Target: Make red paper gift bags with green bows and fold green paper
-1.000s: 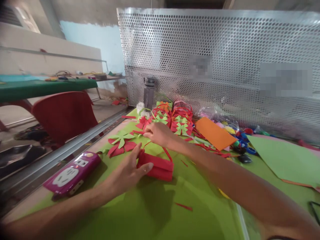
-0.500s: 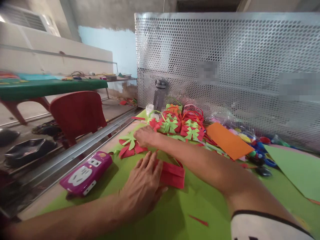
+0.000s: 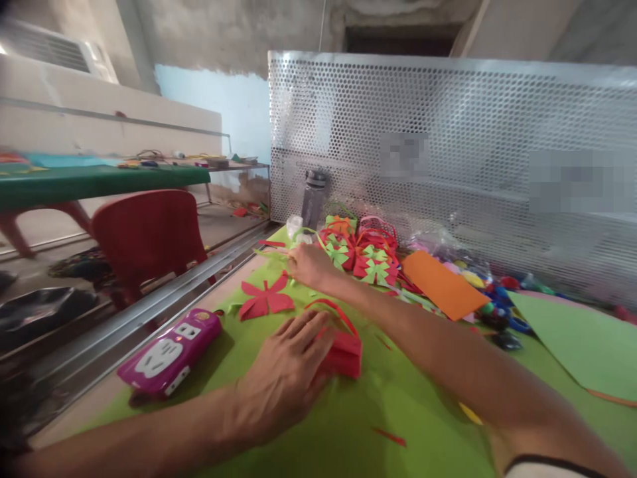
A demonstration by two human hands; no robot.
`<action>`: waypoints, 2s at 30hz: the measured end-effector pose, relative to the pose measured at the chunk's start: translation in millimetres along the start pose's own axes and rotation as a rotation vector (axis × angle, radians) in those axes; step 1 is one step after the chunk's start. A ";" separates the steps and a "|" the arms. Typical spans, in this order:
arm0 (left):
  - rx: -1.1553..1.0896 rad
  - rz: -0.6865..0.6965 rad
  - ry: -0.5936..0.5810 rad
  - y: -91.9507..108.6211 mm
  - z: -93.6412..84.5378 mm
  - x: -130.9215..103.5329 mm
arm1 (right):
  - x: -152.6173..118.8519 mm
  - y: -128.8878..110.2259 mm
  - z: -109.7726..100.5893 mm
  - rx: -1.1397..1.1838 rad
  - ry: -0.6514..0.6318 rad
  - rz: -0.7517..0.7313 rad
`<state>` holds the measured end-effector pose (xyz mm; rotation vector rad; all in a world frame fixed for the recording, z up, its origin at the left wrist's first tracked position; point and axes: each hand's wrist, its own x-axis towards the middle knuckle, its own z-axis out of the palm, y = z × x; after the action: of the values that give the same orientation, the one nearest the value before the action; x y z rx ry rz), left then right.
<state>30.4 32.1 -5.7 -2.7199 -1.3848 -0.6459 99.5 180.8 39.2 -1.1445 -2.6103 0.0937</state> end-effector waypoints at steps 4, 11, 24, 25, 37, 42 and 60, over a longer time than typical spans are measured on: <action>-0.061 0.084 0.099 -0.7 1.8 -1.4 | -50.3 24.0 -21.7 0.244 0.002 0.172; -0.344 0.038 0.211 5.0 -4.5 -4.3 | -150.2 38.5 -29.2 0.663 -0.036 0.381; -1.356 -0.534 -0.243 18.6 0.3 6.8 | -215.6 9.0 -15.5 0.973 -0.189 0.435; -1.382 -0.569 -0.259 19.5 0.8 6.0 | -215.6 9.1 -15.4 0.961 -0.183 0.460; -1.484 -0.654 -0.330 21.7 2.1 3.9 | -218.5 2.4 -19.3 1.150 -0.028 0.573; -1.473 -0.599 -0.354 22.3 6.3 2.4 | -218.3 -4.7 -18.9 1.092 0.023 0.584; -1.303 -0.683 -0.341 23.8 7.9 1.7 | -222.7 -9.0 -17.5 0.114 0.437 0.028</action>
<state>52.5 20.5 -8.4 -3.1614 -2.7885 -1.6617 241.3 11.4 4.9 -1.0282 -2.1769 -0.0028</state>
